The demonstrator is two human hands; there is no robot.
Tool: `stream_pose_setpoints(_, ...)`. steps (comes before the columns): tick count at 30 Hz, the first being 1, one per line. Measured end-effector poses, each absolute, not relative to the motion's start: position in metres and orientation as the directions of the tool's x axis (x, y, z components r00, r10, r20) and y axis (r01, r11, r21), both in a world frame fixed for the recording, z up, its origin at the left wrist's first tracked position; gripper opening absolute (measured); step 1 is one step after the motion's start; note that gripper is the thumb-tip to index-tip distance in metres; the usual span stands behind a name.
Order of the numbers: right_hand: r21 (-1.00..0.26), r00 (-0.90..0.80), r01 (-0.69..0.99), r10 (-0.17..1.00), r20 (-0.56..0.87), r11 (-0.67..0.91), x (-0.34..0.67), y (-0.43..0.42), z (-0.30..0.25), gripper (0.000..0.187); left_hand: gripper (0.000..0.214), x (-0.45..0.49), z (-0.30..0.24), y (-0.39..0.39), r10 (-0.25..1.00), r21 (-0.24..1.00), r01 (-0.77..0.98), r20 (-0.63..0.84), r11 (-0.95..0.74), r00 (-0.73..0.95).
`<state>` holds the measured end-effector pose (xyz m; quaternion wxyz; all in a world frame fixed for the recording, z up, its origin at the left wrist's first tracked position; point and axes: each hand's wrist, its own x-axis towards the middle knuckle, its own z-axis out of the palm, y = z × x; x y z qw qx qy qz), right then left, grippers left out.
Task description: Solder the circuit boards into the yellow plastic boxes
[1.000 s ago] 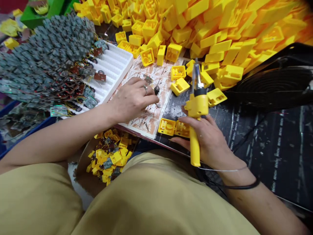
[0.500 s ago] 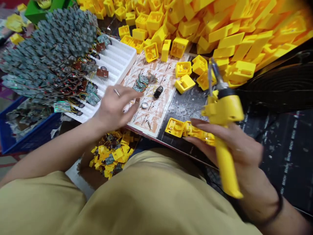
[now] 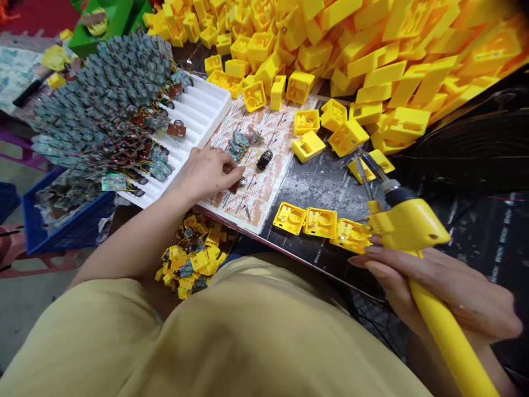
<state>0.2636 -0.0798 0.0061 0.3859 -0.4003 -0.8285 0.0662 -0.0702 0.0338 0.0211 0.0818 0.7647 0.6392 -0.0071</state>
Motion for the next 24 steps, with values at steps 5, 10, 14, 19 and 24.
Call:
stream_pose_setpoints(5, -0.476, -0.363, 0.597, 0.746, 0.558, 0.646, 0.257, -0.076, 0.004, 0.043, 0.027, -0.077, 0.020, 0.033, 0.987, 0.553, 0.833, -0.133, -0.002, 0.090)
stream_pose_setpoints(10, -0.467, -0.395, 0.617, 0.763, 0.512, 0.633, 0.236, -0.069, -0.001, 0.050, 0.023, -0.074, 0.021, 0.014, 0.992, 0.637, 0.761, 0.099, -0.126, 0.081)
stream_pose_setpoints(14, -0.370, -0.516, 0.601, 0.698, 0.496, 0.708, 0.211, -0.057, -0.009, 0.042, 0.019, -0.066, 0.023, 0.002, 0.942, 0.556, 0.760, 0.206, -0.337, 0.266)
stream_pose_setpoints(19, -0.320, -0.536, 0.623, 0.688, 0.490, 0.714, 0.190, -0.049, -0.017, 0.031, 0.018, -0.051, 0.021, -0.005, 0.850, 0.469, 0.725, 0.123, -0.504, 0.511)
stream_pose_setpoints(24, -0.406, -0.373, 0.608, 0.697, 0.612, 0.682, 0.209, -0.056, 0.004, 0.036, 0.021, -0.035, 0.017, -0.006, 0.799, 0.433, 0.700, 0.086, -0.568, 0.596)
